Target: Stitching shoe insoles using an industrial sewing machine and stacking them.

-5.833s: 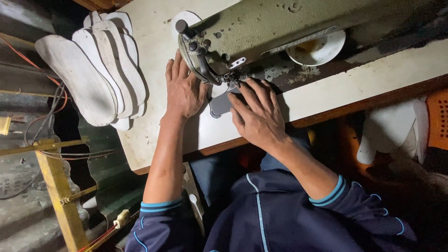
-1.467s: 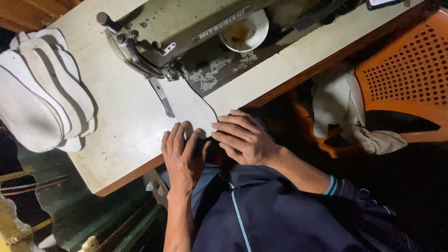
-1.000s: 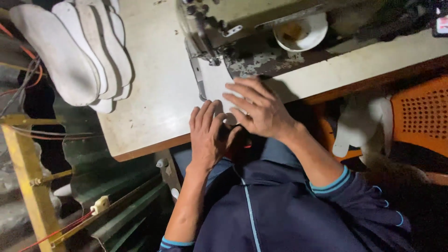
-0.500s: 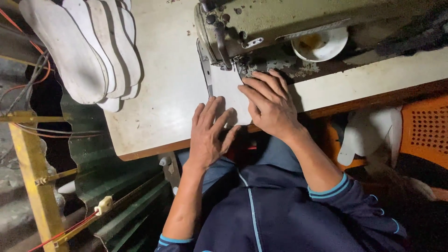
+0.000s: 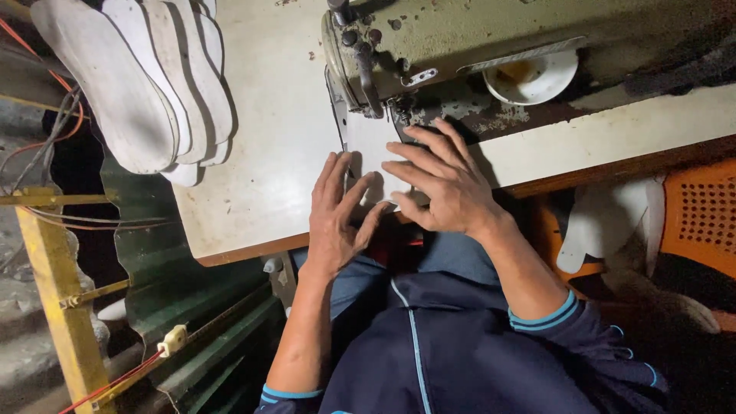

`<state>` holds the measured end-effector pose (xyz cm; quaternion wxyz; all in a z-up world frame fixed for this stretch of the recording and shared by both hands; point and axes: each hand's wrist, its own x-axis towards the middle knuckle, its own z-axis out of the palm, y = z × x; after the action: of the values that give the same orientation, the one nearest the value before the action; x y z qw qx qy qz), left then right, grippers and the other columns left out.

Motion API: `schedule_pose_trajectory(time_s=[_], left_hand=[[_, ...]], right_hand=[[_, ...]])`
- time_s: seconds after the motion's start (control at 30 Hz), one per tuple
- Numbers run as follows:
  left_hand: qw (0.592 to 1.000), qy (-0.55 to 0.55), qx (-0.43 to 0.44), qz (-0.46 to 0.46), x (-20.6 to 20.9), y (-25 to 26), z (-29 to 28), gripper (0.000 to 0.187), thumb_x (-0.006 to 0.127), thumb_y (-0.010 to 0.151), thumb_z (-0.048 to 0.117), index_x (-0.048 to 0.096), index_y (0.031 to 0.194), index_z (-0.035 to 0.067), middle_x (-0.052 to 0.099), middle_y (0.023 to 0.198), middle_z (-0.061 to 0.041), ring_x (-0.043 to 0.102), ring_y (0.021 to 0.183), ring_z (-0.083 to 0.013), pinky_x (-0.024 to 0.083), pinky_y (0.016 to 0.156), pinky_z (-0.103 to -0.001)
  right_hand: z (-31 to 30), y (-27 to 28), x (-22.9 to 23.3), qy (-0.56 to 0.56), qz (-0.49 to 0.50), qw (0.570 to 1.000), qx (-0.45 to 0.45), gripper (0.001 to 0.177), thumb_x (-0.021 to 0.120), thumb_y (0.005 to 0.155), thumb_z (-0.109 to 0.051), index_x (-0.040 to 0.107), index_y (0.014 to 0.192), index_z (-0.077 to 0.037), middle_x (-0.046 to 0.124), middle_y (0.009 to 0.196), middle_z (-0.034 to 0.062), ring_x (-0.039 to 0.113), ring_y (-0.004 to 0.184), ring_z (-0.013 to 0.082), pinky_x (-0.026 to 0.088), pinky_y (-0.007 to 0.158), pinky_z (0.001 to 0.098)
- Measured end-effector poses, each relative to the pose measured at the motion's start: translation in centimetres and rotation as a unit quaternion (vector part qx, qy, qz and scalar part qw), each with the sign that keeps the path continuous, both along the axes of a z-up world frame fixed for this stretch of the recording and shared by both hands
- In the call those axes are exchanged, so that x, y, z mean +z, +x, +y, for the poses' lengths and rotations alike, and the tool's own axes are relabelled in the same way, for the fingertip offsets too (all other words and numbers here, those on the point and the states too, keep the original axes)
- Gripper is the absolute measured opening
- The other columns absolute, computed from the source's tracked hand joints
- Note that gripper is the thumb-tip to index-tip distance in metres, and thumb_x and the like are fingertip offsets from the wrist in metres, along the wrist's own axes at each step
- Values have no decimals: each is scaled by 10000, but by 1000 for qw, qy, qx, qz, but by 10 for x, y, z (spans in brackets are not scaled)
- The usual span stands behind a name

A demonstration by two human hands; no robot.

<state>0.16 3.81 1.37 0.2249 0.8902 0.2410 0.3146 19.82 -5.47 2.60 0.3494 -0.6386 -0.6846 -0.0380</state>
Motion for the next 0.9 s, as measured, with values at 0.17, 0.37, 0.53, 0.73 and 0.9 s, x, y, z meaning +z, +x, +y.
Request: schedule_pose_trajectory(time_s=[0.17,0.37,0.53,0.73,0.9], left_hand=[[999,-51,4,-18,4,-2,0,422,834,887,209,708,1274,96,508,1486,-243,408,1450,-473,417,1153,-562],[998,-57,-10,4,16,-2,-1,380,777,915,187,705,1271,75,494,1490,-257,400,1439,-503,436,1121,-581],[999,-30,-18,13,18,1,-1,349,761,913,202,725,1233,70,516,1460,-251,412,1435,-492,449,1105,-560],[998,1,-46,52,15,-2,-1,337,679,987,239,652,1287,87,476,1522,-220,384,1489,-447,398,1171,-582],[996,22,-37,74,12,-1,-2,358,712,956,249,658,1263,73,534,1472,-197,413,1466,-439,410,1156,-578]], right_hand=[[-1,0,2,-43,-6,998,36,483,686,922,-543,718,1227,-169,643,1404,67,497,1402,311,243,1237,559],[0,-1,-4,-24,-44,999,9,453,757,893,-471,722,1203,-143,655,1396,78,530,1363,339,293,1203,577],[2,-2,-8,0,-27,1000,-9,449,749,902,-459,722,1225,-148,661,1371,89,527,1363,349,293,1205,585],[-7,3,11,35,-11,999,27,433,675,989,-402,722,1235,-49,642,1387,133,525,1362,353,324,1209,551],[-58,-8,-1,155,64,986,3,372,601,1014,-293,672,1243,-8,658,1301,190,589,1279,440,543,1054,551]])
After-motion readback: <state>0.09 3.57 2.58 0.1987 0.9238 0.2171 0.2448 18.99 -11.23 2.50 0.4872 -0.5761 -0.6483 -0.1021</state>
